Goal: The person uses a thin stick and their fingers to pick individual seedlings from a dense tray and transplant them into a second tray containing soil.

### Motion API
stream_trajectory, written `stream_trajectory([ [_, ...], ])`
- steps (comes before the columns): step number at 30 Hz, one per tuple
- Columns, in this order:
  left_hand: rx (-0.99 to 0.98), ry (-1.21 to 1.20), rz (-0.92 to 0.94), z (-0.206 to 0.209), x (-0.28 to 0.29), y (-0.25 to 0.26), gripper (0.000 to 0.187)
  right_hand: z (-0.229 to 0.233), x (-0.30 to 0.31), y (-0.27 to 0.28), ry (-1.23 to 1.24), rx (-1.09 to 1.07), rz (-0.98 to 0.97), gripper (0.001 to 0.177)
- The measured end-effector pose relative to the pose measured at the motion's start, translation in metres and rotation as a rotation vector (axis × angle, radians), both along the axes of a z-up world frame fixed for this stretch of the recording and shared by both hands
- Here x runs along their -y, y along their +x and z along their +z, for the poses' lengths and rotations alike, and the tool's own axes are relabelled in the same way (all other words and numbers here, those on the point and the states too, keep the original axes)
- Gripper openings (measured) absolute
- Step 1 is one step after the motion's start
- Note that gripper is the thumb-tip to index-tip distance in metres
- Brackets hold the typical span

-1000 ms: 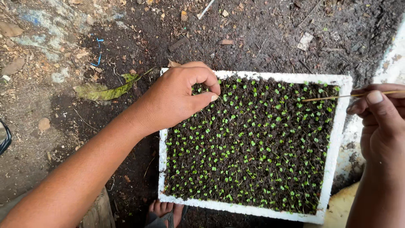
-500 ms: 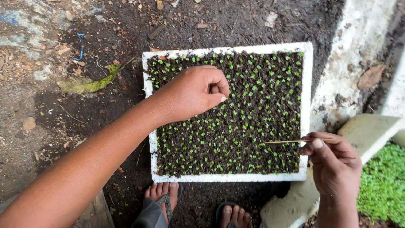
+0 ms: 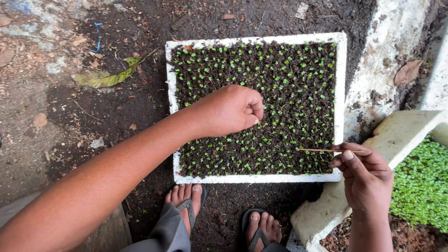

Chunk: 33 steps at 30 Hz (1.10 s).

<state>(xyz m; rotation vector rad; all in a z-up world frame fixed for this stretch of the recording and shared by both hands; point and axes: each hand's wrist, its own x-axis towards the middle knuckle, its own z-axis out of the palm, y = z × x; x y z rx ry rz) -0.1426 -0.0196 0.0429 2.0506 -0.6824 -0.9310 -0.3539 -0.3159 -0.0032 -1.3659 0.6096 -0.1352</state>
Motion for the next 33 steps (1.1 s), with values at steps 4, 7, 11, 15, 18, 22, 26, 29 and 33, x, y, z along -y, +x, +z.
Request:
stream_trajectory([
  [4, 0.027, -0.013, 0.026, 0.0, -0.009, 0.004, 0.009, 0.003, -0.009, 0.004, 0.014, -0.004, 0.025, 0.018],
  [7, -0.014, -0.008, 0.024, -0.007, -0.018, 0.008, 0.007, -0.001, -0.011, 0.007, 0.002, 0.017, 0.058, 0.016],
  [11, 0.053, -0.058, 0.019, -0.024, -0.027, 0.012, 0.012, -0.001, -0.023, 0.015, 0.054, 0.036, 0.108, 0.016],
  [15, 0.068, -0.068, 0.003, -0.036, -0.037, 0.015, 0.013, 0.0, -0.043, 0.026, 0.096, -0.017, 0.093, 0.021],
  [18, 0.056, 0.01, 0.018, -0.036, -0.044, 0.02, 0.013, 0.002, -0.055, 0.036, 0.123, -0.055, 0.121, 0.022],
  [22, 0.057, 0.023, 0.056, -0.044, -0.058, 0.029, 0.011, 0.007, -0.072, 0.047, 0.098, -0.081, 0.127, 0.021],
  [26, 0.085, 0.048, 0.068, -0.05, -0.074, 0.031, 0.014, 0.007, -0.077, 0.055, 0.083, -0.038, 0.158, 0.012],
  [29, 0.078, 0.074, 0.062, -0.055, -0.084, 0.031, 0.013, 0.018, -0.088, 0.07, 0.051, -0.032, 0.181, 0.013],
  [33, 0.039, 0.119, 0.02, -0.055, -0.096, 0.032, 0.017, 0.016, -0.099, 0.085, 0.068, -0.015, 0.232, 0.018],
])
